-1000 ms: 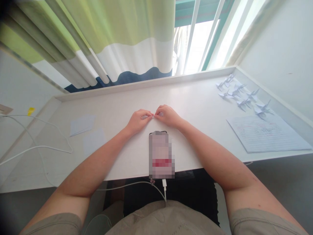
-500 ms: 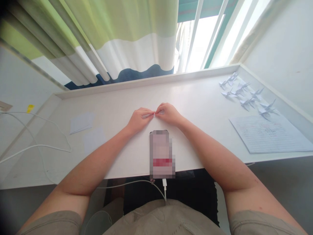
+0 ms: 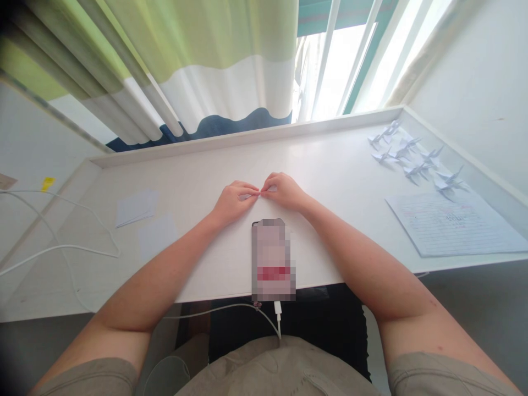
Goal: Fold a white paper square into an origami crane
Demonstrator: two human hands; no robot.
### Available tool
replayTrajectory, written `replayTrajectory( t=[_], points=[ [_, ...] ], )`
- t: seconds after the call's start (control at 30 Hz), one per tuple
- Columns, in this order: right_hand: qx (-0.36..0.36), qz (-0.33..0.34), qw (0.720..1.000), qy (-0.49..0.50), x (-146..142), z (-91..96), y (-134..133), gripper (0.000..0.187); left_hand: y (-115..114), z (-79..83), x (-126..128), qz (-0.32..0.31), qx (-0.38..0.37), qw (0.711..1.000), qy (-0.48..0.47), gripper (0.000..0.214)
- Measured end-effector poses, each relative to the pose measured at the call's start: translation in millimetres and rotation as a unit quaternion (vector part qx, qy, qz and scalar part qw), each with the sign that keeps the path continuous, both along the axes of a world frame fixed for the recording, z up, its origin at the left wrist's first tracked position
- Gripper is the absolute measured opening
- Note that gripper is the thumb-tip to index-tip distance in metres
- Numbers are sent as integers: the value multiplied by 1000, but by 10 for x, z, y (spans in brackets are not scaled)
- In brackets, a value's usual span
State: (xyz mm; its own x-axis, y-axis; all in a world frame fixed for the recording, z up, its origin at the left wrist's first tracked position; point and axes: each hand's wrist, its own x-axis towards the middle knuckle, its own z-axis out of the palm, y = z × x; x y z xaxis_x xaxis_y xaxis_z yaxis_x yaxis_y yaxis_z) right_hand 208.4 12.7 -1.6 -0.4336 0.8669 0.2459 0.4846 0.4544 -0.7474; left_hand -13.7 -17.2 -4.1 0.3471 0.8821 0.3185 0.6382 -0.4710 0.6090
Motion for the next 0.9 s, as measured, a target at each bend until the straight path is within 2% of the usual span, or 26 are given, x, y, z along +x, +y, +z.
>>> replayTrajectory(
  t=[0.37,0.47,0.57,0.67,0.9],
  points=[
    [-35,-19,999,10,-34,58,-37,12,29,-21,-35,-16,9,1000,-4,14],
    [-41,-24,999,16,-40,54,-32,12,38,-11,-99,-51,31,998,19,15],
    [-47,-28,998,21,-46,56,-32,11,42,30,-186,-115,59,988,79,19],
    [-52,-27,998,26,-49,68,-37,11,35,65,-243,-131,76,983,100,21],
    [-57,-31,998,21,-59,99,-54,11,10,70,-215,-32,30,999,12,20]
  ],
)
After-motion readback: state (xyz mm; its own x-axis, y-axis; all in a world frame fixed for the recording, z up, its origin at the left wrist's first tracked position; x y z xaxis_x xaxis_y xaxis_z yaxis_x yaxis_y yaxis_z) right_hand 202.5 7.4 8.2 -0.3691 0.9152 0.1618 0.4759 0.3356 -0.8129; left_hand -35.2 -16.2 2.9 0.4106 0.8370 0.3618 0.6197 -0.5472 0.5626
